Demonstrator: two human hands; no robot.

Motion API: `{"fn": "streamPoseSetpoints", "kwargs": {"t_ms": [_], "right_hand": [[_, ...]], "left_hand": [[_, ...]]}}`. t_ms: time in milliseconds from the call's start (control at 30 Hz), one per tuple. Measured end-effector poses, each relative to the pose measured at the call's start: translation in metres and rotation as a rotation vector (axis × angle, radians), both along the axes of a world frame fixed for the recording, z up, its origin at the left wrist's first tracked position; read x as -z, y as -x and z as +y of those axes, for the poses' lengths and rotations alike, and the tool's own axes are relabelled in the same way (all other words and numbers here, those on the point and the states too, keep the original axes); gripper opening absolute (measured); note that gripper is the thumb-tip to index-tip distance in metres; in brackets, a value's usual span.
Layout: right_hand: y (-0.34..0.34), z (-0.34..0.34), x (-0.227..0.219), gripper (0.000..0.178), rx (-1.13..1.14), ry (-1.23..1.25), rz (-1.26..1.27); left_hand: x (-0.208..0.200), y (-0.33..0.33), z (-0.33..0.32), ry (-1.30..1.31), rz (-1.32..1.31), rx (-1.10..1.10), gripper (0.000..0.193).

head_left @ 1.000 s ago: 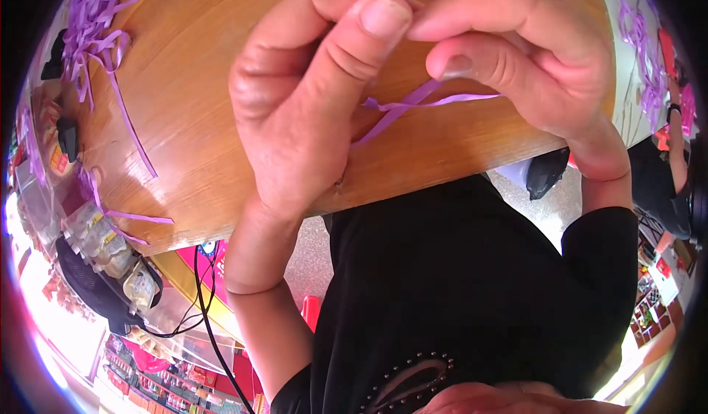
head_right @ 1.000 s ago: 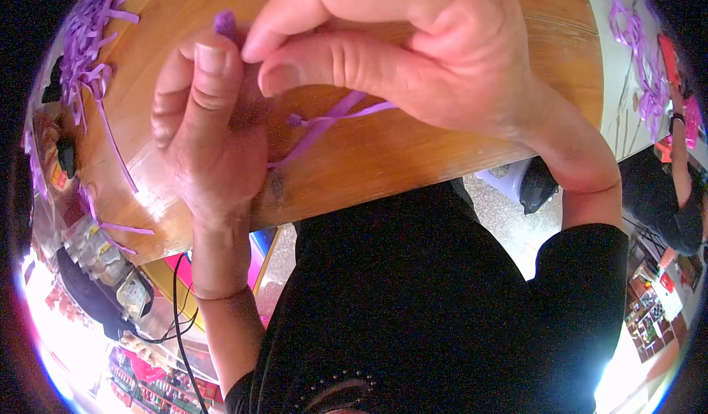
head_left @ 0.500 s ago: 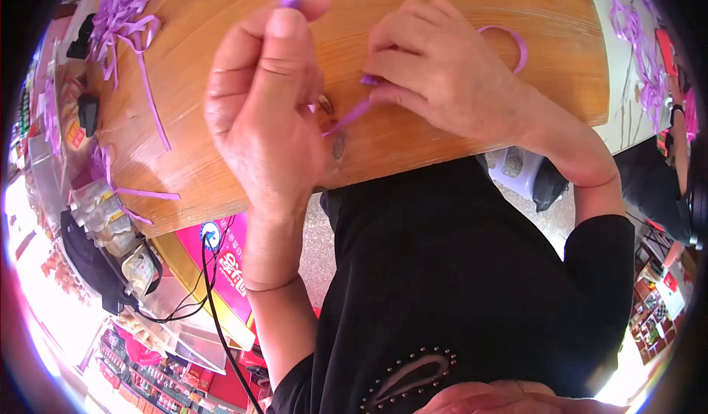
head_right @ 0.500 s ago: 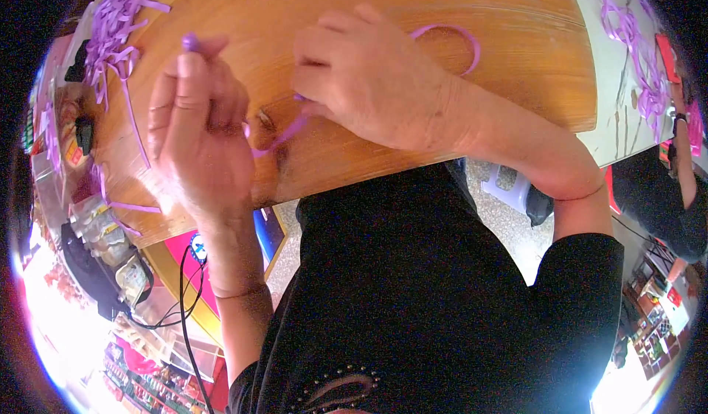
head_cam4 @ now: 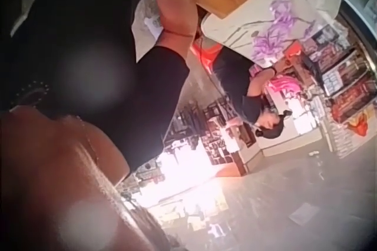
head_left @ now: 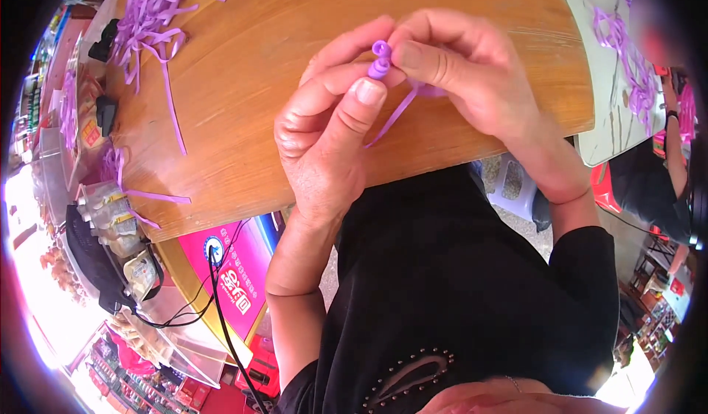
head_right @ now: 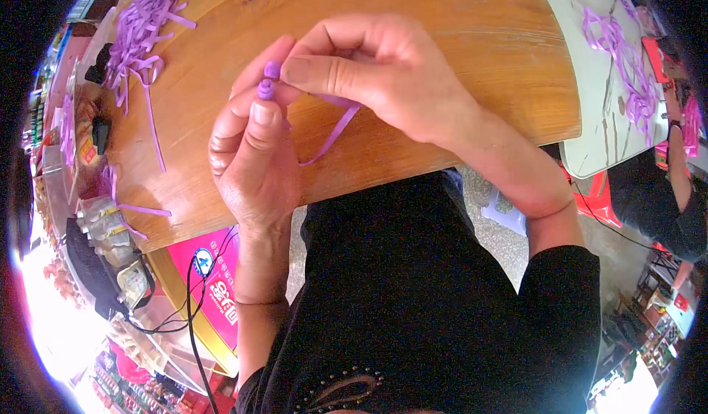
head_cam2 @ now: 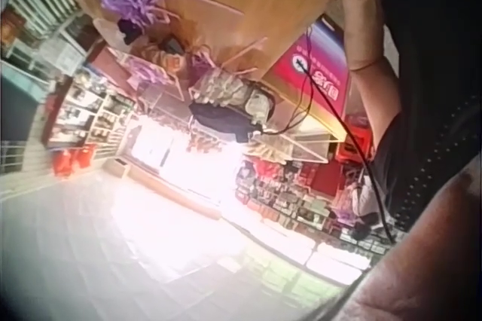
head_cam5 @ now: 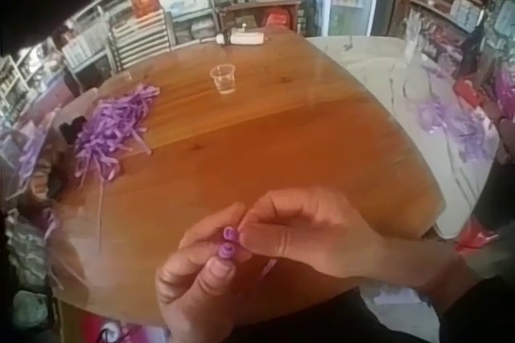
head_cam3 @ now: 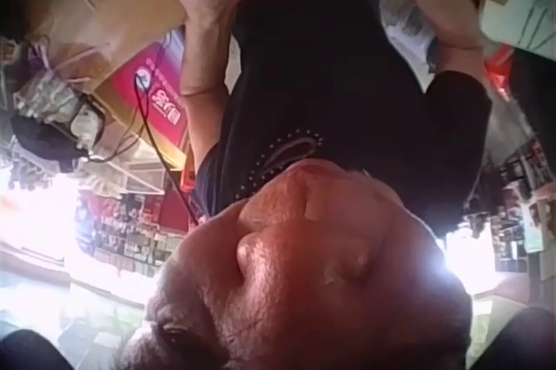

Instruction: The person ties knots in purple ribbons by hand, pulling the ends through loops and tightening them one at a time. They repeat this process along the length of the ribbon, occasionally setting aside the knotted sections on the wooden table.

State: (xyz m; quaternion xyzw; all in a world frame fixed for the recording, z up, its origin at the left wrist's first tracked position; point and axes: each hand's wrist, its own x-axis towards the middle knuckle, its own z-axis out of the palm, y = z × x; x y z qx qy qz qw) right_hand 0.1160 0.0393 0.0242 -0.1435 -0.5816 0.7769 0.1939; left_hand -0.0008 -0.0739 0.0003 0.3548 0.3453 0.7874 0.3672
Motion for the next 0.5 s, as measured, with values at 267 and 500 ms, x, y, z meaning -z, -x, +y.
{"fn": "streamPoseSetpoints", "kwargs": {"t_ms": [267, 500], "right_hand": [[-0.004, 0.004, 0.008, 0.017, -0.038, 0.183, -0.025], [-0.014, -0.006, 0.005, 0.019, 0.449, -0.728, 0.129]], "left_hand": [[-0.001, -0.009, 0.003, -0.001, 0.053, -0.090, 0.013], [0.000, -0.014, 0.004, 0.083, 0.164, -0.146, 0.014]]}}
